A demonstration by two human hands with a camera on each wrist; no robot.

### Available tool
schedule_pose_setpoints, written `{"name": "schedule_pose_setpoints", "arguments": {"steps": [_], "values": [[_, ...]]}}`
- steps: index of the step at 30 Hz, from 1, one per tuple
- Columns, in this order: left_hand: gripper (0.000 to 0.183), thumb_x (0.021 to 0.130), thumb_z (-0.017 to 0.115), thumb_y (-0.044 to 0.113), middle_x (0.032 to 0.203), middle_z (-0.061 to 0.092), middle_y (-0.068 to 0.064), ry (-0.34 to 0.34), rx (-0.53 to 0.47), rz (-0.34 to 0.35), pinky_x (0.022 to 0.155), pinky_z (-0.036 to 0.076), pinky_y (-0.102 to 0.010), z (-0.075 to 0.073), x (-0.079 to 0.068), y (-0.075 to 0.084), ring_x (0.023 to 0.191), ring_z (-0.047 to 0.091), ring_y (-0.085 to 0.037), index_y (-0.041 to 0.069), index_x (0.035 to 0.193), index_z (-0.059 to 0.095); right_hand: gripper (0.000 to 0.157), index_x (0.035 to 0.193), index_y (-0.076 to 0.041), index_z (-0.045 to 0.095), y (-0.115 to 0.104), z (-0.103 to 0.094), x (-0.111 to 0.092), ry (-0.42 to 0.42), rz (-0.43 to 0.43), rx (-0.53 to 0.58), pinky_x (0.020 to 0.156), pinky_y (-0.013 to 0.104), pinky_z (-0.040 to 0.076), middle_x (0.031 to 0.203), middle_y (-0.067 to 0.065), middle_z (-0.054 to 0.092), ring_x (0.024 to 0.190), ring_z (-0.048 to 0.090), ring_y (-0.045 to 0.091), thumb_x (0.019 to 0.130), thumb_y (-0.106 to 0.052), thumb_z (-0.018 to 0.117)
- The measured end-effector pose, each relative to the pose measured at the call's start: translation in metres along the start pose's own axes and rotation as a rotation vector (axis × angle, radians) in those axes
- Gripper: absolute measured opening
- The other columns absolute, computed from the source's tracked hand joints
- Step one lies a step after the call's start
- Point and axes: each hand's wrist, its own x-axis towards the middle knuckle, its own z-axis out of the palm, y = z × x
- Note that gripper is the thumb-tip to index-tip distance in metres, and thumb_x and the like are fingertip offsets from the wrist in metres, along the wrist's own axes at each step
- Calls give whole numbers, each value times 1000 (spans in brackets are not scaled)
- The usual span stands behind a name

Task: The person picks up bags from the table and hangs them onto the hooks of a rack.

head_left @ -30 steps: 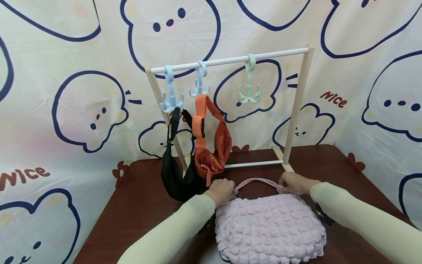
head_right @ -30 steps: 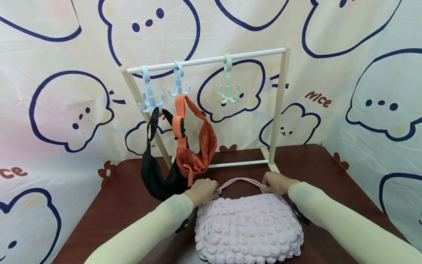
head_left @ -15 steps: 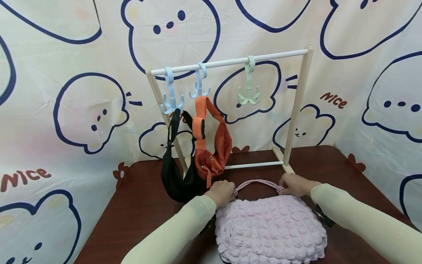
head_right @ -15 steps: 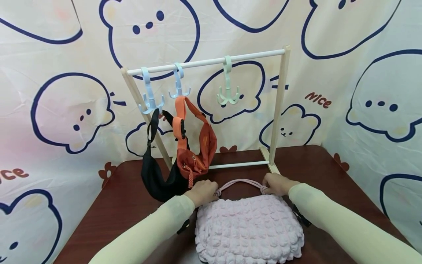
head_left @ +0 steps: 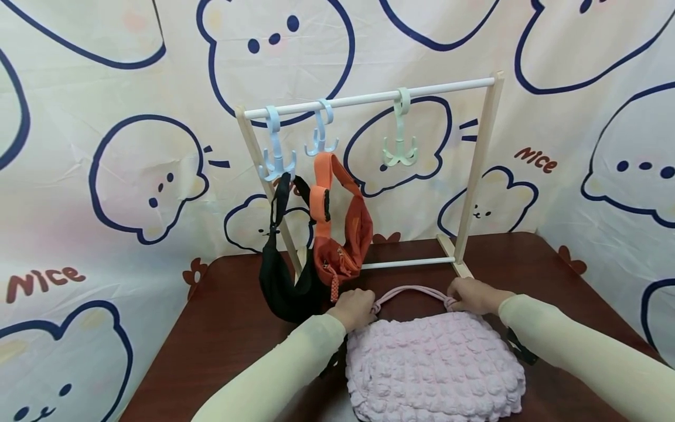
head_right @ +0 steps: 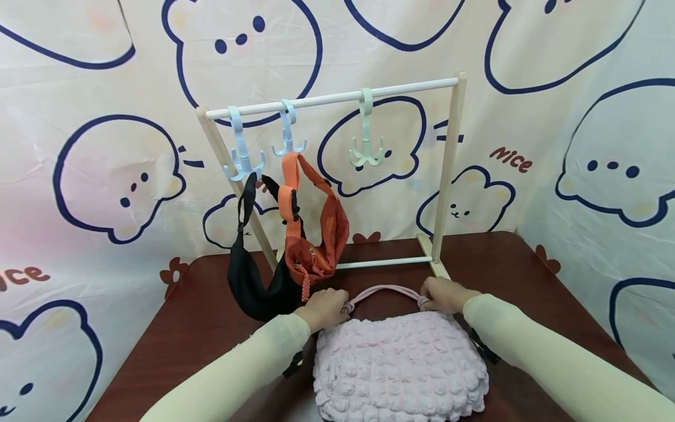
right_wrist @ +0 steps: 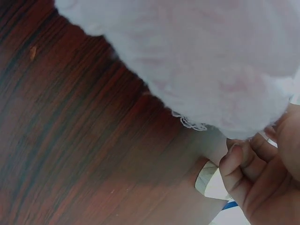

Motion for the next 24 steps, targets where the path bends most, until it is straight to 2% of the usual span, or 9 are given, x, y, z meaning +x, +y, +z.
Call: {"name": "schedule_pose_setpoints", "arguments": {"steps": [9, 15, 18, 24], "values": [[15, 93, 74, 24, 80, 70, -4, 109, 58, -5, 57, 48, -32, 7, -4, 7, 66, 63, -14, 12, 87, 65, 10, 91, -4, 70, 2, -1, -4, 2, -25, 28, 65, 28, 46, 81, -1, 65, 71, 51, 10, 88, -11, 76], [16, 91, 75, 25, 81, 72, -3, 185, 113, -7, 57, 51, -32, 7, -6, 9, 68, 68, -16, 13, 85, 66, 8, 85, -7, 69, 7, -1, -2, 10, -48, 51, 63, 26, 42, 76, -4, 60, 69, 48, 10, 87, -12, 76], [16, 90, 75, 25, 80, 73, -3, 199, 120, -12, 57, 52, -32, 6, -7, 8, 69, 69, -17, 14, 84, 65, 8, 85, -8, 70, 10, 0, 1, 0, -43, 79, 64, 26, 42, 76, -5, 59, 70, 49, 9, 87, -12, 76], [17, 92, 75, 27, 83, 73, -3, 183, 110, -13, 59, 53, -32, 5, -6, 10, 71, 69, -17, 14, 88, 65, 8, 87, -6, 70, 11, -1, 2, -19, -20, 96, 65, 27, 44, 78, -3, 61, 71, 51, 10, 87, -12, 76]]}}
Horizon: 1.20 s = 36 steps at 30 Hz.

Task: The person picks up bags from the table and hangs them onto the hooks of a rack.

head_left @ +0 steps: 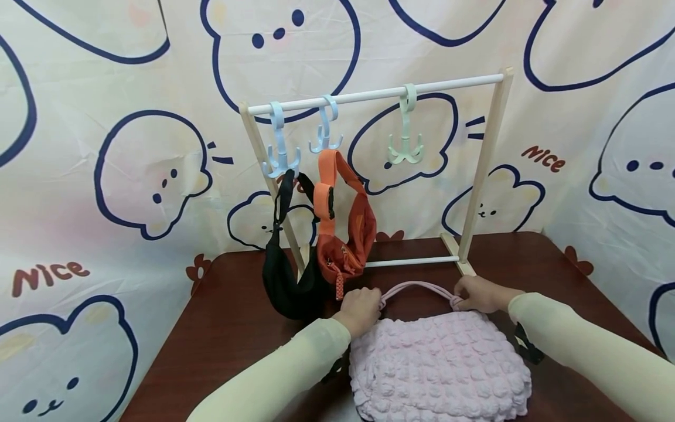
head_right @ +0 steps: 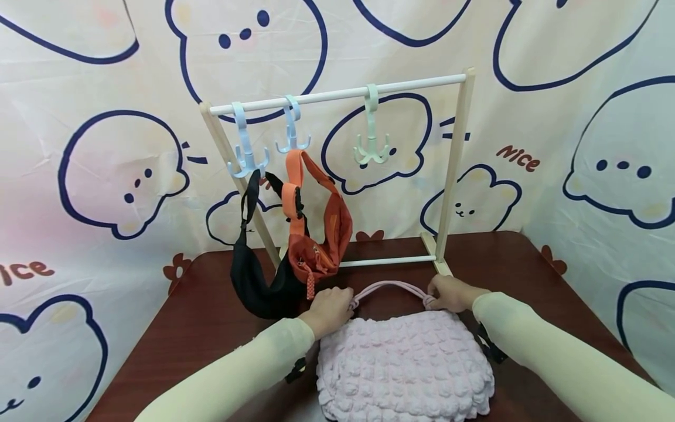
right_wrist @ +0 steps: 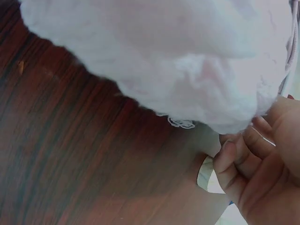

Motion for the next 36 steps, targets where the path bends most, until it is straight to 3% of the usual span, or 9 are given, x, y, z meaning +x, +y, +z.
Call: {"name": "schedule_pose_setpoints", "arguments": {"steps": [9, 28, 36], "values": [[19, 93, 74, 29, 84, 72, -3, -25, -31, -25, 58, 52, -30, -5, -1, 5, 69, 67, -15, 13, 94, 65, 8, 91, -6, 72, -5, -9, -5, 10, 22, 26, 69, 28, 46, 82, -3, 64, 74, 53, 12, 89, -13, 75], [21, 93, 74, 32, 84, 71, -3, 31, -79, -33, 56, 50, -31, -17, -4, 3, 72, 68, -16, 14, 98, 64, 11, 95, -7, 74, -9, -22, -12, 58, -22, 95, 69, 26, 47, 84, -2, 67, 76, 55, 11, 89, -16, 75], [23, 93, 74, 34, 81, 70, -2, 50, -120, -36, 52, 44, -28, -22, -3, 1, 64, 63, -14, 13, 99, 64, 13, 98, -7, 76, -9, -27, -15, 84, -37, 118, 64, 24, 46, 81, -3, 65, 73, 55, 10, 91, -18, 74]]}}
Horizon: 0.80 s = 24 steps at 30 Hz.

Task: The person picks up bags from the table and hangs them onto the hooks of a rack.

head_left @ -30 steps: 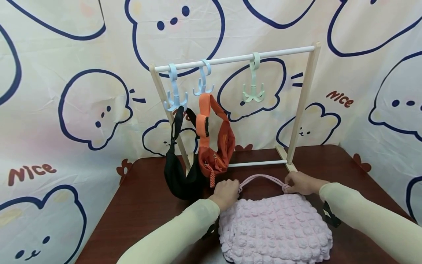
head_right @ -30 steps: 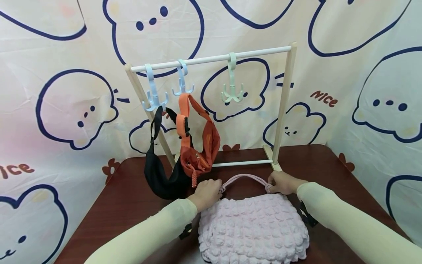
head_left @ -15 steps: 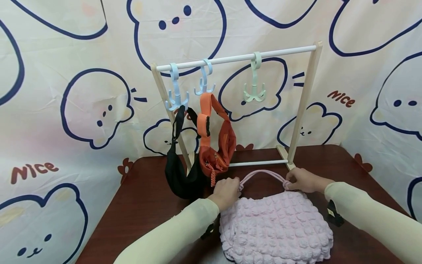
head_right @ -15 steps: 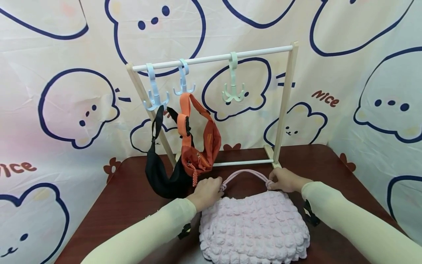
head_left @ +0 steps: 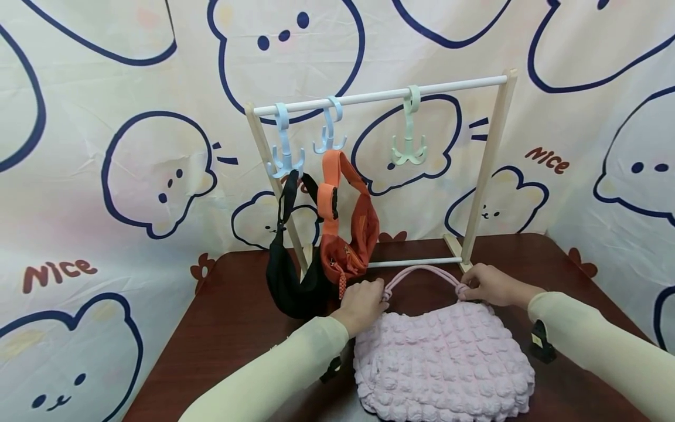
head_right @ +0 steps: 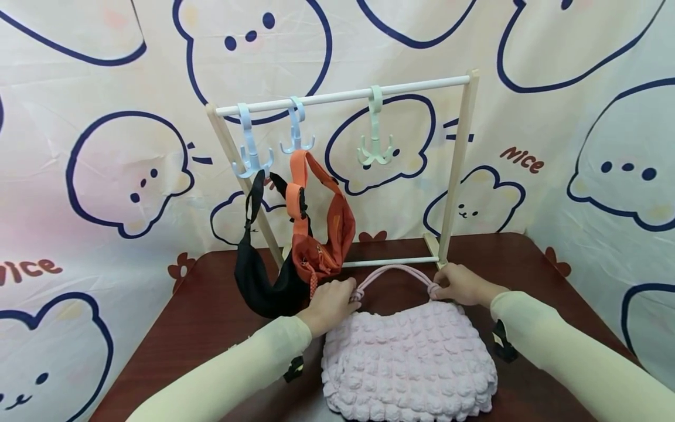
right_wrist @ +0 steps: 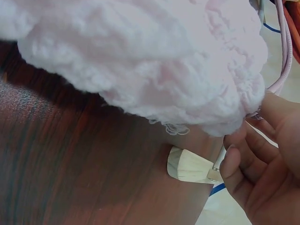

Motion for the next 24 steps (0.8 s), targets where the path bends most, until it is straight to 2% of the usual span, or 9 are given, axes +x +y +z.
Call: {"name": "schedule_pose_setpoints", "arguments": {"steps": [4, 13, 19, 24], "values": [[23, 92, 75, 33, 76, 67, -1, 23, -36, 3, 51, 42, -26, -1, 0, -1, 58, 57, -11, 13, 96, 64, 15, 100, -6, 76, -3, -2, -3, 25, 4, 5, 61, 24, 46, 82, -2, 65, 72, 54, 10, 92, -20, 73], [24, 91, 76, 33, 72, 64, 0, 76, -94, 5, 52, 40, -26, -6, -4, -2, 58, 55, -10, 14, 94, 62, 20, 105, -3, 77, -11, -11, -7, 61, 5, -4, 63, 25, 49, 90, 2, 71, 77, 59, 16, 93, -18, 72], [23, 91, 75, 34, 71, 62, 2, 95, -115, 2, 51, 39, -26, -13, -6, -2, 57, 53, -10, 15, 94, 62, 25, 108, 0, 76, -15, -17, -9, 86, -1, -16, 65, 24, 50, 95, 4, 75, 77, 60, 12, 92, -20, 73], [23, 91, 75, 34, 70, 60, 3, 103, -128, 9, 51, 38, -26, -17, -6, -4, 57, 52, -10, 16, 93, 62, 23, 106, -3, 77, -15, -20, -8, 109, -14, -24, 65, 23, 50, 97, 5, 76, 76, 60, 9, 92, -21, 74]]}}
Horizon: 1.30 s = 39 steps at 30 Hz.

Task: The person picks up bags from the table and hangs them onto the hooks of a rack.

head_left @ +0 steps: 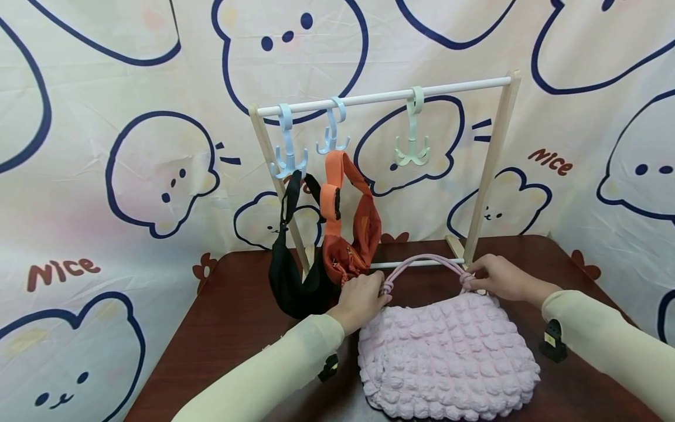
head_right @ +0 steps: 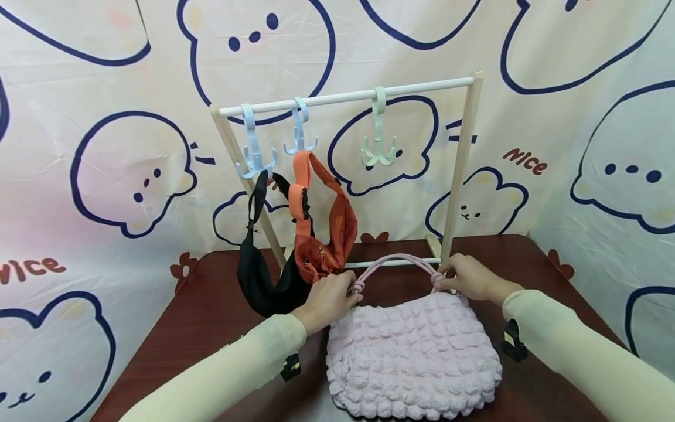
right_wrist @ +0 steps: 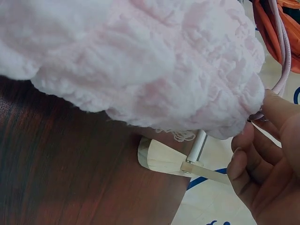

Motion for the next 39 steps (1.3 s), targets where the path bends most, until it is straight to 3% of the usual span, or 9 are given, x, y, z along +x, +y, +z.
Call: {"name": "schedule_pose_setpoints", "arguments": {"steps": [25, 39], "values": [[25, 92, 75, 36, 76, 67, 2, 61, -44, 38, 52, 40, -23, -17, 1, 1, 57, 54, -8, 16, 101, 63, 28, 113, 1, 74, -10, -19, -6, 44, -7, 6, 65, 23, 50, 96, 4, 75, 79, 62, 19, 93, -19, 73], [26, 93, 73, 38, 74, 65, 3, 75, -58, 36, 49, 38, -22, -23, 1, 2, 55, 53, -7, 17, 102, 62, 23, 109, -5, 76, -13, -26, -8, 62, -4, 0, 63, 24, 50, 95, 3, 74, 75, 59, 12, 94, -22, 72]]}}
